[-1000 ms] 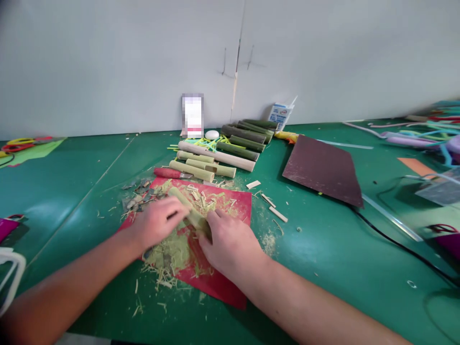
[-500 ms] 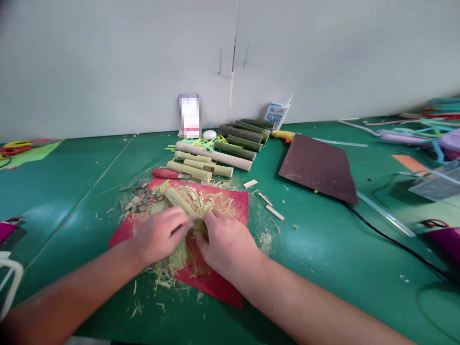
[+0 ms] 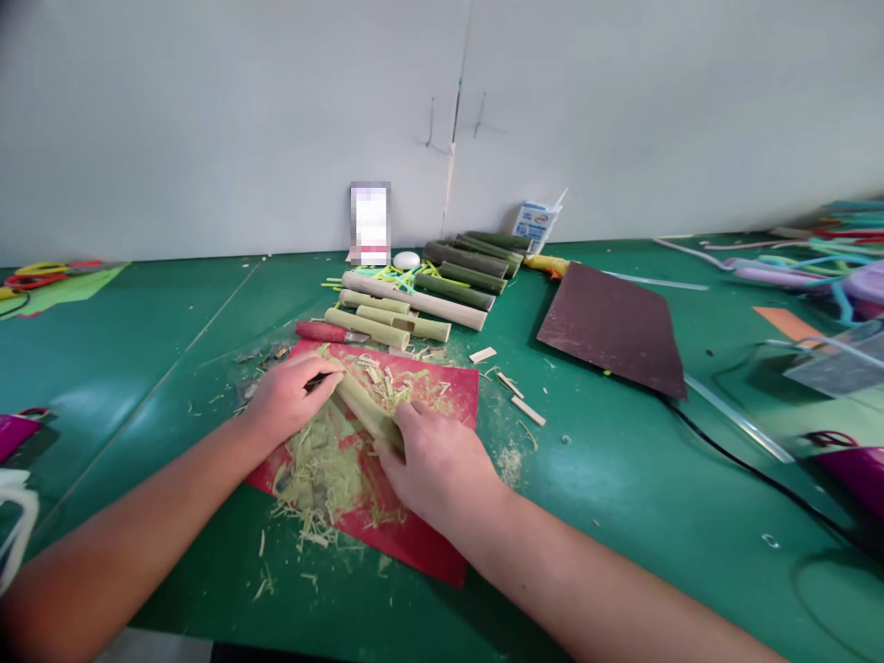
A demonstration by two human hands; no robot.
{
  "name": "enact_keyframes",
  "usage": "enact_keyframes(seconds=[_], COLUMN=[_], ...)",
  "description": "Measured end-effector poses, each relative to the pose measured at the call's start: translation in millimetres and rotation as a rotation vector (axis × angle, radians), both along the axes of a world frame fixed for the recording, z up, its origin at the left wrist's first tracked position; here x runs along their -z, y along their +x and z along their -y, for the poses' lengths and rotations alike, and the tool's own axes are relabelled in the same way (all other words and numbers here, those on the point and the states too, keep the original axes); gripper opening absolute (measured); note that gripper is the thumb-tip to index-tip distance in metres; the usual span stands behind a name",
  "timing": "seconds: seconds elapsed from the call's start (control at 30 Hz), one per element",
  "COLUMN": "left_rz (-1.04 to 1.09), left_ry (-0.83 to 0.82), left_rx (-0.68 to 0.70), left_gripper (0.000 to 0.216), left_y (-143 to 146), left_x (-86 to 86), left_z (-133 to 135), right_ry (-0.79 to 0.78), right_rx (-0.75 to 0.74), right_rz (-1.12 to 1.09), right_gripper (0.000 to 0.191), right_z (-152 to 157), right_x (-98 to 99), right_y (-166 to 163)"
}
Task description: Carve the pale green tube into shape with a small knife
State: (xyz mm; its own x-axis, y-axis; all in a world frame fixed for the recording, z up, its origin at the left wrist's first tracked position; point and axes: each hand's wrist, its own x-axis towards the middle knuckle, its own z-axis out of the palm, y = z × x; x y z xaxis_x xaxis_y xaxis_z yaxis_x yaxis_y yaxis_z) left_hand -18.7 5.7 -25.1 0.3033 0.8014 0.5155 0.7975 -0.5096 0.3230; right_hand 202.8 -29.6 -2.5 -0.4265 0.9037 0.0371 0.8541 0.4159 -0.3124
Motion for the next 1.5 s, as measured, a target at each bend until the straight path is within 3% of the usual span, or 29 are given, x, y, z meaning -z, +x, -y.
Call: enact_keyframes(seconds=[0.43,0.53,0.67,0.73,0.87,1.1,1.33,1.5], left_rz=[0.117,0.343,0.919,1.125,1.262,1.14,0.685,0.436], left_ry=[-0.065,-0.168,-0.493,-0.573,-0.619,-0.606,-0.402,-0.23], left_rx=[-0.004,-0.055,-0.098,-0.083,-0.093,-0.078,0.031,0.079], left_gripper=[0.018,0.016,0.02,0.022,0.025,0.026,0.015,0.015], left_y=[0,3,10,12,12,11,35,37], left_x=[-9.9,-11.0,-12.1,-13.6,-17.0,-16.4,-24.7,-25.7], left_z=[1,4,7,8,5,8,37,46], right_ry=[-0.028,-0.036,-0.037,-0.03,-0.013,0.088,0.234,0.208], right_rx=[0.005,-0.002,-0.005,-0.005,-0.012,-0.018,-0.095,-0.11], right_rz=[0.004,0.001,0.0,0.003,0.018,0.034,-0.394,-0.483], right_gripper=[0.018,0.018,0.017,0.017,0.018,0.026,0.021,0.014], right_z=[0,0,-1,-1,0,-2,-2,-1], right_x=[-4.2,-4.4,-4.0,-3.8,-4.0,-5.7,-7.3,-5.0], right_y=[0,1,1,1,0,3,8,8])
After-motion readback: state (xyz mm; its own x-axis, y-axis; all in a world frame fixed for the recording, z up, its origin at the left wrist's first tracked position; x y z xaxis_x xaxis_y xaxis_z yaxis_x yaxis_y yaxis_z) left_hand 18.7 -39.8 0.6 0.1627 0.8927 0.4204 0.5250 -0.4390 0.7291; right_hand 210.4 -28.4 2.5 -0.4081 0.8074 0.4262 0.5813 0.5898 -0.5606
